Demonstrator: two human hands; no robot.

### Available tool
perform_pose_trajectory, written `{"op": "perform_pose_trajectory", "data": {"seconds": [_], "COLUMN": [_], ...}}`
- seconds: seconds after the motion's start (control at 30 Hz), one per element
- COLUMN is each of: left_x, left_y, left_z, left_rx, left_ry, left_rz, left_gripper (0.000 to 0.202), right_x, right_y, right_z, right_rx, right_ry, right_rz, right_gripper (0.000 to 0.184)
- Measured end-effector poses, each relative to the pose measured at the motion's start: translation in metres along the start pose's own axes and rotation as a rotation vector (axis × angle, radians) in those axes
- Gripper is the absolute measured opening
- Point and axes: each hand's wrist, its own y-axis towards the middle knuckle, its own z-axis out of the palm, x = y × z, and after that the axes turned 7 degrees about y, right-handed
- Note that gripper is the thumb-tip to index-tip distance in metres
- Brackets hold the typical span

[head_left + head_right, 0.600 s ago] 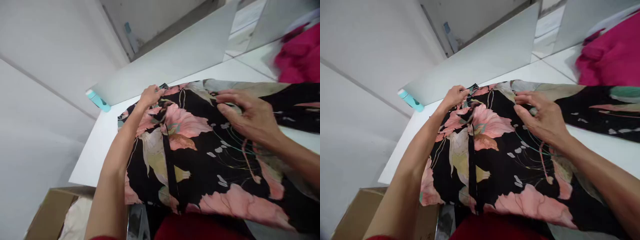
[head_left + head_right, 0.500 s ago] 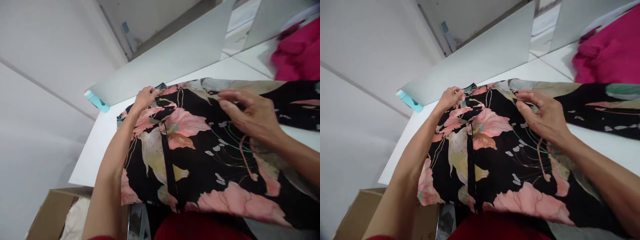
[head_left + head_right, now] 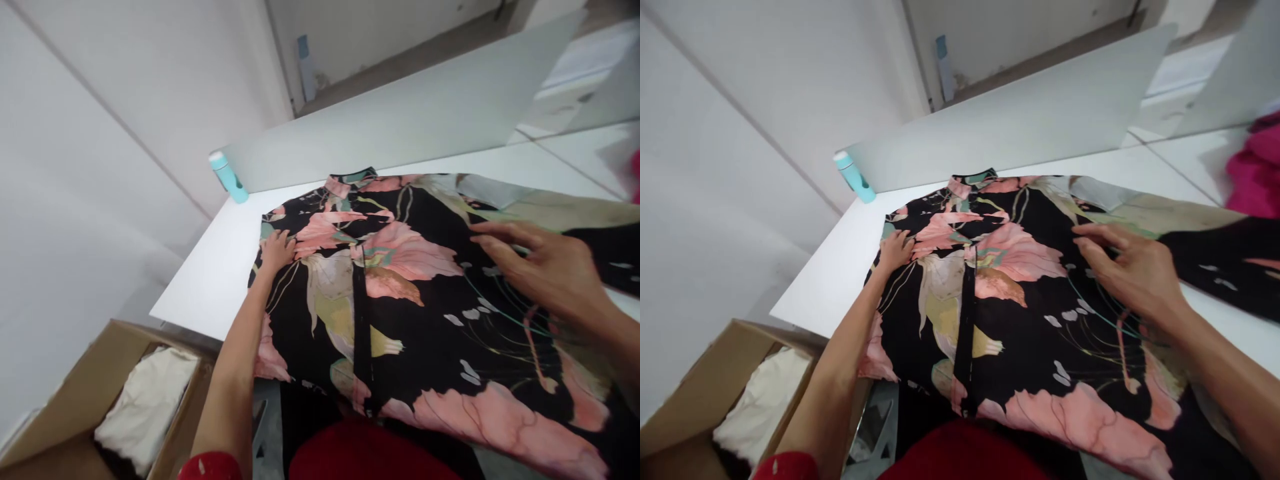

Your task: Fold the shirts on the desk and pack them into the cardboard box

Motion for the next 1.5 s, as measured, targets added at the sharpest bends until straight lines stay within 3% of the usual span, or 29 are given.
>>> {"op": "perform_pose_trajectory", "data": {"seconds": [0.13, 0.23, 0.33, 0.43, 0.57, 0.7, 0.9, 1.0, 1.1, 1.27, 1.37, 1.5], "left_x": [0.003, 0.004, 0.009, 0.025, 0.067, 0.099, 0.084, 0.072, 0.066, 0.063, 0.061, 0.06], "left_y": [-0.006, -0.006, -0.004, 0.002, 0.007, -0.002, -0.009, -0.01, -0.011, -0.013, -0.014, -0.014], "left_z": [0.014, 0.018, 0.02, 0.017, 0.009, 0.004, 0.001, 0.0, -0.002, -0.003, -0.003, -0.004], "left_rx": [-0.021, -0.045, -0.08, -0.165, -0.333, -0.301, -0.099, -0.057, -0.086, -0.136, -0.12, -0.093], "left_ry": [-0.048, -0.069, -0.12, -0.264, -0.556, -0.679, -0.362, -0.241, -0.205, -0.243, -0.242, -0.226], "left_rz": [0.002, 0.013, 0.013, -0.017, -0.239, -0.248, -0.083, -0.091, -0.176, -0.31, -0.332, -0.319], "left_gripper": [0.051, 0.049, 0.047, 0.043, 0.041, 0.04, 0.054, 0.058, 0.045, 0.043, 0.045, 0.045], "right_x": [0.003, 0.02, 0.043, 0.058, 0.063, 0.069, 0.074, 0.071, 0.07, 0.071, 0.062, 0.04], "right_y": [0.006, 0.013, 0.018, 0.025, 0.036, 0.052, 0.08, 0.088, 0.09, 0.09, 0.083, 0.068], "right_z": [-0.014, -0.023, -0.018, 0.003, 0.044, 0.09, 0.145, 0.162, 0.171, 0.155, 0.125, 0.081], "right_rx": [0.063, 0.115, 0.17, 0.264, 0.384, 0.466, 0.553, 0.612, 0.635, 0.629, 0.582, 0.635], "right_ry": [-0.094, -0.137, -0.183, -0.193, -0.23, -0.254, -0.283, -0.333, -0.391, -0.336, -0.261, -0.235], "right_rz": [0.042, -0.04, -0.155, -0.257, -0.361, -0.414, -0.52, -0.505, -0.466, -0.447, -0.477, -0.449], "right_gripper": [0.029, 0.027, 0.03, 0.035, 0.041, 0.05, 0.065, 0.076, 0.076, 0.056, 0.04, 0.026]}}
